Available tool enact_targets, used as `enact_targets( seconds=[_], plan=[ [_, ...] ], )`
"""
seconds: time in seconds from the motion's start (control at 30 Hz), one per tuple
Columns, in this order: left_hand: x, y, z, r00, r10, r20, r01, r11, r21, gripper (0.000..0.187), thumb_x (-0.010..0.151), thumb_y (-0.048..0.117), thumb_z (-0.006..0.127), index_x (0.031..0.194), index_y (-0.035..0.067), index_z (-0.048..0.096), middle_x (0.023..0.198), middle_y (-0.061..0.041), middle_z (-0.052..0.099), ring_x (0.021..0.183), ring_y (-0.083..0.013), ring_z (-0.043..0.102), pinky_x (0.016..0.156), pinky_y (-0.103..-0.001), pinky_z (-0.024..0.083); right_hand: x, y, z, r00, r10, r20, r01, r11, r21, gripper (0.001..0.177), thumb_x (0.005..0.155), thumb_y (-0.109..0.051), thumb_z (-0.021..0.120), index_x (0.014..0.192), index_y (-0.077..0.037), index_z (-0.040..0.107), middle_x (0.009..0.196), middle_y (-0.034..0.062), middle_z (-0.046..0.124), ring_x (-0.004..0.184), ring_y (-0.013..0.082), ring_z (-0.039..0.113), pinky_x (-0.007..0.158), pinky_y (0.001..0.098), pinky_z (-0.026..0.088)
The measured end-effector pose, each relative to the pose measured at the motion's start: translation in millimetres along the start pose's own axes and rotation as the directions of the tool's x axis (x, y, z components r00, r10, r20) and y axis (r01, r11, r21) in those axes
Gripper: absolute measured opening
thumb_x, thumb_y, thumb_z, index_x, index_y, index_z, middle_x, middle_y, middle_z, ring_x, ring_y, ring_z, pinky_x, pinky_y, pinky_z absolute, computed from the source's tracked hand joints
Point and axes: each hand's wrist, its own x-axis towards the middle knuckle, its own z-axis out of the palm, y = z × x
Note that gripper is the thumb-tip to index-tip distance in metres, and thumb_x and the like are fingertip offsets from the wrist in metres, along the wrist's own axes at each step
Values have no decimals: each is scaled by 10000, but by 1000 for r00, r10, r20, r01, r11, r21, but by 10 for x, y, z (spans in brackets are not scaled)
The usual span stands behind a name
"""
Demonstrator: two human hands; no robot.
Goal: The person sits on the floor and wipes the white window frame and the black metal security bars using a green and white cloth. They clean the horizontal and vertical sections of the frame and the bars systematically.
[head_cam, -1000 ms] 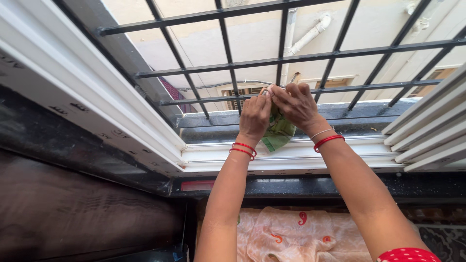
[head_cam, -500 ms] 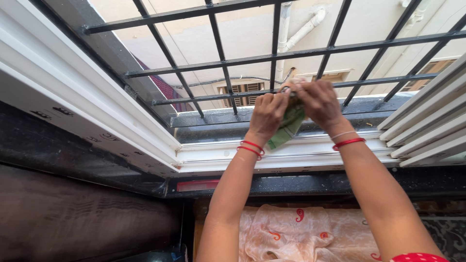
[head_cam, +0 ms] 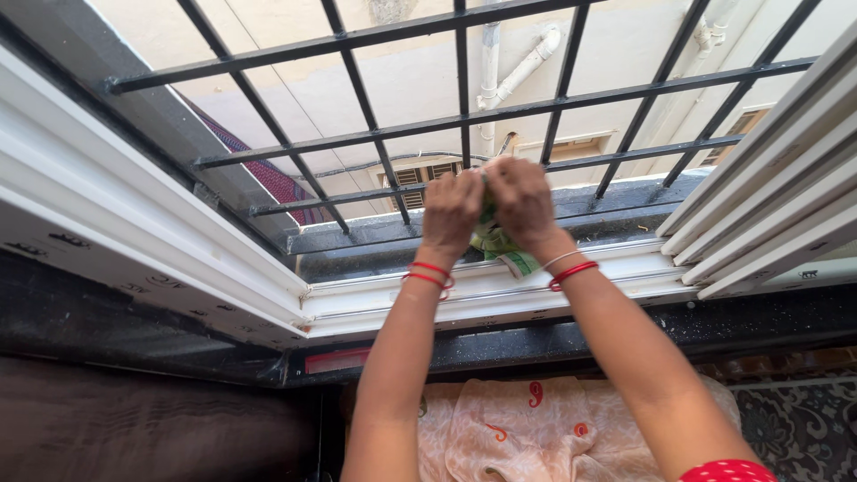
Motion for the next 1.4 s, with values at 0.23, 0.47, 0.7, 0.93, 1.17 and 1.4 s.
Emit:
enact_targets(
  seconds=[0.23, 0.47, 0.7, 0.93, 1.17, 1.4],
  plan=[
    [-51, -32, 63, 999, -9, -39, 5, 995, -97, 248, 901, 50, 647, 1140, -12, 663, 979, -96, 607, 888, -233, 612, 752, -360, 517, 32, 21, -84, 990, -142, 9, 142, 988, -59, 235, 871, -57, 678, 1098, -5, 704, 1010, 93, 615, 855, 253, 616, 761, 386, 501],
    [220, 545, 459, 993, 112, -22, -114, 964, -240, 262, 883, 43, 660, 1125, -58, 662, 991, -113, 611, 860, -231, 610, 737, -357, 532, -306, 735, -504, 976, -209, 56, 216, 963, -162, 102, 912, -56, 695, 1010, -29, 697, 998, 75, 627, 863, 230, 621, 787, 382, 527],
    [667, 1193, 565, 983, 150, -102, -164, 976, -144, 283, 862, 110, 632, 1120, 18, 701, 939, -50, 582, 833, -204, 577, 675, -329, 467, -538, 1238, -969, 999, 40, -36, -49, 954, -296, 26, 896, -40, 692, 903, -64, 701, 953, 77, 617, 875, 284, 627, 777, 420, 519],
    [932, 1485, 734, 992, 125, -27, -127, 987, -96, 36, 850, 121, 639, 841, 101, 667, 901, -38, 575, 818, -201, 575, 689, -341, 468, -593, 1229, -837, 904, 378, -200, -411, 896, -169, 105, 888, 31, 684, 900, -73, 678, 1017, 93, 623, 923, 320, 663, 721, 420, 548],
    [914, 1442, 698, 996, 87, -13, -88, 987, -131, 33, 836, 116, 637, 820, 99, 660, 861, -46, 570, 793, -213, 583, 673, -354, 472, -566, 1162, -580, 760, 616, -207, -625, 780, 26, 125, 848, 64, 622, 898, -39, 672, 1045, 120, 609, 824, 283, 677, 691, 393, 574],
    [549, 866, 460, 999, 29, -32, -33, 990, -135, 115, 851, 82, 648, 948, 29, 680, 879, -72, 576, 797, -222, 593, 666, -360, 479, -322, 503, -382, 839, 510, -190, -466, 854, 231, 294, 852, 58, 625, 1063, -82, 773, 1051, 88, 636, 883, 269, 712, 748, 404, 579]
  ],
)
